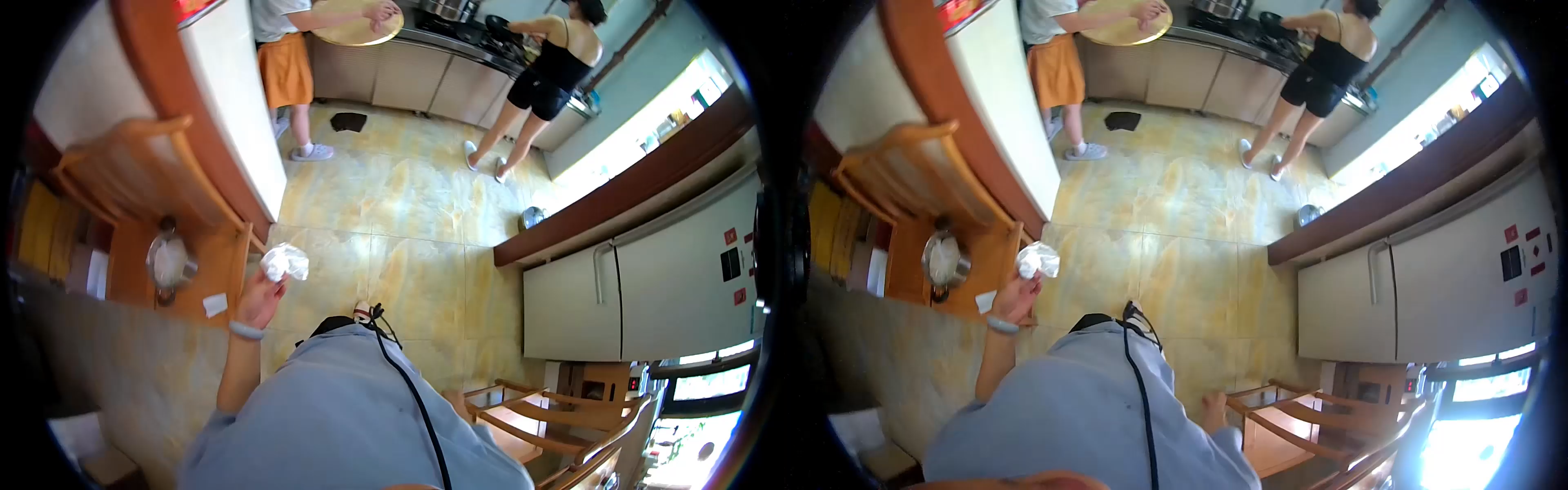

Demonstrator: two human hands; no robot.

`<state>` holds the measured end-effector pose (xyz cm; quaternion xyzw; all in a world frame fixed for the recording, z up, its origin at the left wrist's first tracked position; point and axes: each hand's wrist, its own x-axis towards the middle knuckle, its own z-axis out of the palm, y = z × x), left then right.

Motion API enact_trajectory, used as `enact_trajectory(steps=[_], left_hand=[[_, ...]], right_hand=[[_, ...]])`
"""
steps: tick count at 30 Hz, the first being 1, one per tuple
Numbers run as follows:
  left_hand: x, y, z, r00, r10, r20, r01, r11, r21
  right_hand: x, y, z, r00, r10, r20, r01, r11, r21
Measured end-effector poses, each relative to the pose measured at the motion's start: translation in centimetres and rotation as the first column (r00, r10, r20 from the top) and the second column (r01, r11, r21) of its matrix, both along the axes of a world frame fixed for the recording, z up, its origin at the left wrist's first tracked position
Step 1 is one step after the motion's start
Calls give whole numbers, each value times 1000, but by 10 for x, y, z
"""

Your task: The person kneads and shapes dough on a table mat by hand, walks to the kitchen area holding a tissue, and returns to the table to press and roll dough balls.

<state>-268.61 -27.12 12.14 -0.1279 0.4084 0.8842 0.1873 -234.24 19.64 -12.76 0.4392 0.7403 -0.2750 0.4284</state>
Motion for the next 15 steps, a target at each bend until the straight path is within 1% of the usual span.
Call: enact_trajectory(steps=[1, 2, 3, 4, 5, 6, 7, 8, 9, 10, 11, 13, 14, 15], left_hand=[[-15, -2, -15, 1000, 0, -31, 1, 1000, 30], [-28, -10, -34, 998, -4, -58, 7, 998, 66], [-43, -16, -48, 998, -10, -68, 16, 995, 100], [-59, -20, -52, 999, -1, -51, 7, 992, 126], [-73, -23, -49, 999, 15, -35, -10, 988, 152], [-89, -21, -47, 999, 41, -23, -36, 983, 179], [-104, -18, -46, 998, 58, 22, -60, 986, 158], [-118, -17, -44, 995, 82, 55, -89, 987, 134], [-135, -17, -43, 990, 110, 83, -119, 987, 107], [-156, -18, -43, 994, 85, 62, -90, 993, 70], [-179, -18, -48, 994, 87, 65, -92, 993, 73], [-228, -22, -59, 993, 85, 80, -91, 993, 76], [-256, -24, -62, 996, 59, 62, -64, 995, 80], [-280, -24, -64, 998, 41, 38, -44, 995, 88]], right_hand=[[-37, 13, -3, 993, 93, -68, -92, 996, 13], [-75, 32, -14, 729, 651, -212, -593, 755, 279], [-125, 49, -45, 831, 330, -448, -215, 933, 289], [-187, 55, -37, 759, 399, -514, -173, 885, 432], [-250, 69, -28, 726, 372, -578, -182, 915, 360], [-321, 62, 15, 695, 492, -524, -226, 841, 491], [-385, 65, 48, 660, 487, -572, -263, 863, 432], [-438, 61, 73, 617, 475, -627, -226, 870, 437], [-484, 60, 67, 519, 425, -741, -102, 892, 440], [-526, 49, 91, 485, 353, -800, -88, 930, 358], [-560, 33, 117, 448, 275, -851, -76, 960, 270], [-607, 8, 111, 367, 234, -900, -99, 972, 212], [-629, -2, 112, 323, 218, -921, -112, 975, 191], [-635, -12, 103, 314, 303, -900, -154, 951, 267]])
